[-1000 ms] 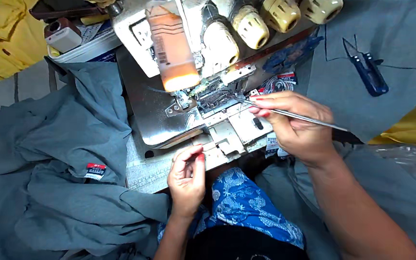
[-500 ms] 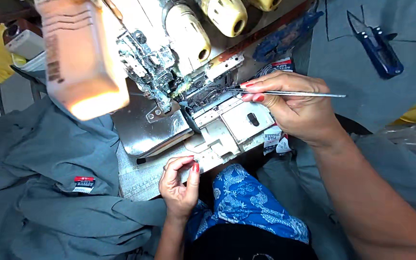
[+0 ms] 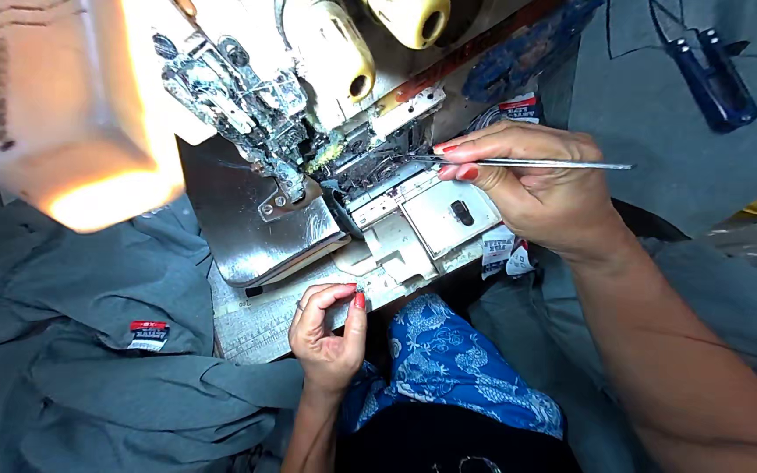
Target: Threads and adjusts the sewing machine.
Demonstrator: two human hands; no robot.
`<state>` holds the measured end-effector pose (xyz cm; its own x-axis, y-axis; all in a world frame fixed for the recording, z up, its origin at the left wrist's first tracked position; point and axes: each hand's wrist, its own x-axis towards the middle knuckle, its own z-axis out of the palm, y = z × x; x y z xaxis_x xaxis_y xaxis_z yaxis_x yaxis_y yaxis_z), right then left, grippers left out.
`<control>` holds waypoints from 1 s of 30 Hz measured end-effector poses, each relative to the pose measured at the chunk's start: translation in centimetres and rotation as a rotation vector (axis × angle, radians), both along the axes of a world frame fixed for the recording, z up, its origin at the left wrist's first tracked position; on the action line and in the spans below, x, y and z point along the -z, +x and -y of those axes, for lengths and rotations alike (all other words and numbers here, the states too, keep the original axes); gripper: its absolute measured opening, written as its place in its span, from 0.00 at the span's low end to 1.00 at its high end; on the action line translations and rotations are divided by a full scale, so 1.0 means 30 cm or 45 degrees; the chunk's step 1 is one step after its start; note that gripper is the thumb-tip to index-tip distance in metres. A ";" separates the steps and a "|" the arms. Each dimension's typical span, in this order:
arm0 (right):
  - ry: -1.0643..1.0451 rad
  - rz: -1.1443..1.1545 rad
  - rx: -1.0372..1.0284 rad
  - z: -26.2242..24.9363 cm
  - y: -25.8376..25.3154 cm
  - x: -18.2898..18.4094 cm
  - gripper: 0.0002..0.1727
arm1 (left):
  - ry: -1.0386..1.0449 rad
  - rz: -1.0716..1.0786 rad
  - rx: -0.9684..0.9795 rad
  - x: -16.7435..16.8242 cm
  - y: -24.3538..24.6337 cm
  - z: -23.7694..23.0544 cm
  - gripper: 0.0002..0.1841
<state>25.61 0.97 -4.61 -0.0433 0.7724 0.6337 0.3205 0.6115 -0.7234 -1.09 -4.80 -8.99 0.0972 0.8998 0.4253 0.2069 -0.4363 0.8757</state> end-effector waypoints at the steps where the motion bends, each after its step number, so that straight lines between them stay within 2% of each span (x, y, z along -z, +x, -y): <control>1: -0.002 0.005 0.002 0.001 -0.001 -0.002 0.07 | 0.006 0.000 0.001 0.001 0.000 -0.001 0.06; 30: 0.000 0.090 0.023 0.007 -0.025 -0.021 0.09 | 0.030 -0.029 0.008 0.006 -0.006 0.001 0.05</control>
